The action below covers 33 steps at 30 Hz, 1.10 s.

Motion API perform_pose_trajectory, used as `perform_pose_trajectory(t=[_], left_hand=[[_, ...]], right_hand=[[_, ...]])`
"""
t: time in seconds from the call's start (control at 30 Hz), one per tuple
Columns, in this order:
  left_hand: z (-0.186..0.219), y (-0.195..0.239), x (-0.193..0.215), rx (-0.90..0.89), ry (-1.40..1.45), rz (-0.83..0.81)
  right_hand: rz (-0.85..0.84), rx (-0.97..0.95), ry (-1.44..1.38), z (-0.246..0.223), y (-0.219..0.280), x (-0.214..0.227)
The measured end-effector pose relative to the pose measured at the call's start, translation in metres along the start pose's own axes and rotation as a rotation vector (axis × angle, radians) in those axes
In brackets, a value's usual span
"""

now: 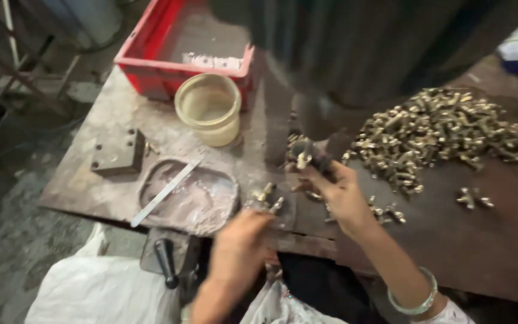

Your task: Picking up brass T-junction fittings from a pile and placing them under a drilling/tapping machine for processing.

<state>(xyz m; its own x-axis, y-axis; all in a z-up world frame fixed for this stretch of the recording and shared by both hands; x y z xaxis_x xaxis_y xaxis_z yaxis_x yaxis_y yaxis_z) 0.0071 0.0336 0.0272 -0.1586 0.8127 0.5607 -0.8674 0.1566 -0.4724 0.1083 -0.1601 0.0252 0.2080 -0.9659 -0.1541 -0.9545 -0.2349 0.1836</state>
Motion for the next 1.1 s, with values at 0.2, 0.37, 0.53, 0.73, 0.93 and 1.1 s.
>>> perform_pose_trajectory(t=[0.2,0.37,0.53,0.73,0.93,1.1], left_hand=[[-0.058,0.012,0.058,0.290,-0.257,0.081],[-0.077,0.017,0.037,0.226,-0.310,0.034],[-0.083,0.013,0.037,0.205,-0.255,0.053],[-0.094,0.034,0.020,0.598,0.520,0.212],[-0.048,0.042,-0.027,0.564,0.477,0.290],[-0.032,0.033,-0.034,0.291,0.131,0.223]], right_hand=[[0.105,0.050,-0.017,0.005,0.005,-0.003],[0.030,0.091,-0.057,0.006,0.006,-0.005],[0.021,0.176,-0.016,0.005,0.004,-0.001],[-0.001,0.164,0.034,0.003,0.003,-0.001],[0.054,0.141,0.010,0.017,-0.003,0.004],[0.076,0.070,-0.051,0.008,0.001,0.000]])
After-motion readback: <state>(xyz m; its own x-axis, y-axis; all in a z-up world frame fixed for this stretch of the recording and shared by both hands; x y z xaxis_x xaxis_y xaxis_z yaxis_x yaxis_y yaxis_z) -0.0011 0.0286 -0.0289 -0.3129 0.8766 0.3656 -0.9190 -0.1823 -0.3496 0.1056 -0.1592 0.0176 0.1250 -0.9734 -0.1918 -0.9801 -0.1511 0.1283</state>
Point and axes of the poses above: each hand's wrist, its own y-axis away from the middle knuckle, its own x-axis out of the back of the hand, z = x × y, the point moved 2 cm from there along -y, towards the middle knuckle, and after that the axes turned 7 degrees about -x, right-handed, at the moved point
